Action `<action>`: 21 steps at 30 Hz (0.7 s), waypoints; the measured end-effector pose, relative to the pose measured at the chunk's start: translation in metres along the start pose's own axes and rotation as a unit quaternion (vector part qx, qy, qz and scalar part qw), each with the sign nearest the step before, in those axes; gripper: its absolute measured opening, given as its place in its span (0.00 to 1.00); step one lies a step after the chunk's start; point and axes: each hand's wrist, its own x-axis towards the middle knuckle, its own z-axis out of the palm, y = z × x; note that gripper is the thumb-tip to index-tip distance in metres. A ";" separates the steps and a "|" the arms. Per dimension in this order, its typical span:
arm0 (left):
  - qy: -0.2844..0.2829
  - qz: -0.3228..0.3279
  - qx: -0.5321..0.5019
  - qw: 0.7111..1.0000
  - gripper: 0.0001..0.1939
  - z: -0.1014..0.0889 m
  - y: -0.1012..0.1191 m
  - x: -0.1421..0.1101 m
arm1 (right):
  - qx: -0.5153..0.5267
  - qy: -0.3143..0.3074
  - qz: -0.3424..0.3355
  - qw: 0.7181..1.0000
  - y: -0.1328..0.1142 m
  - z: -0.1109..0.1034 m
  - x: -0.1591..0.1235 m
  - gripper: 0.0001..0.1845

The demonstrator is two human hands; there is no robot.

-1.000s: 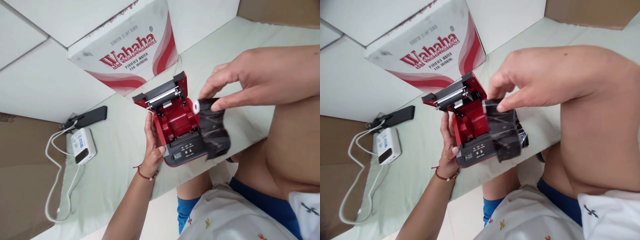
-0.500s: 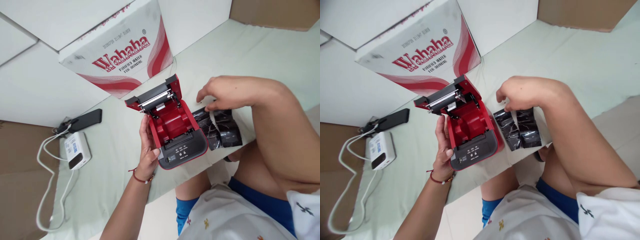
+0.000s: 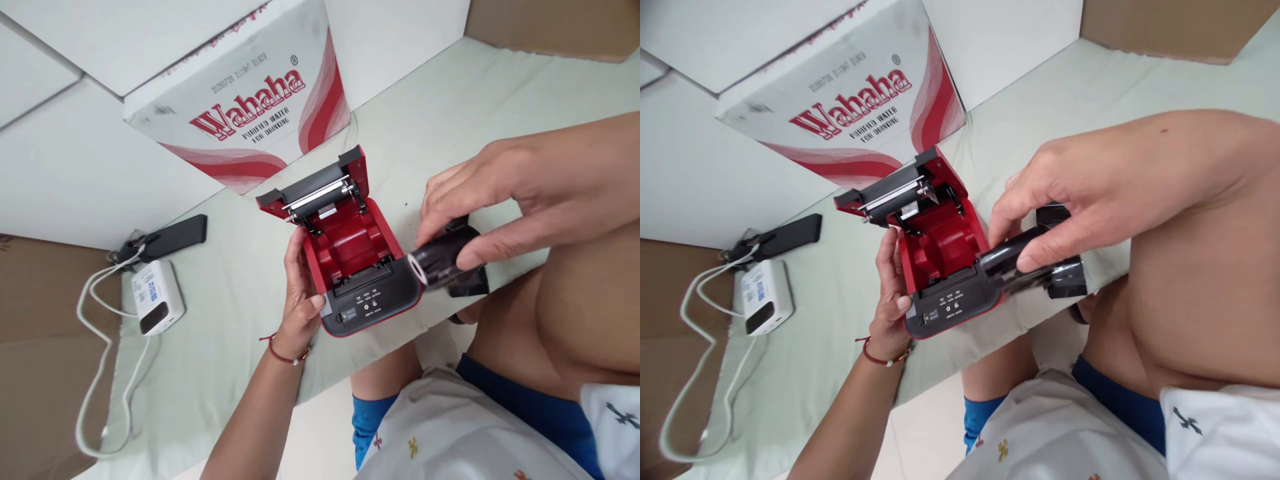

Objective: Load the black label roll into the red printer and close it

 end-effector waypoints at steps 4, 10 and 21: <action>0.001 0.007 0.001 1.000 0.47 0.001 0.000 0.000 | 0.021 -0.007 -0.032 0.999 -0.026 0.009 0.015 0.14; 0.004 0.005 0.004 1.000 0.50 0.001 -0.001 0.000 | 0.085 -0.038 -0.070 0.993 -0.051 0.031 0.046 0.13; -0.013 0.013 0.016 1.000 0.50 -0.007 -0.009 0.002 | -0.006 -0.053 -0.033 0.998 -0.068 0.056 0.064 0.09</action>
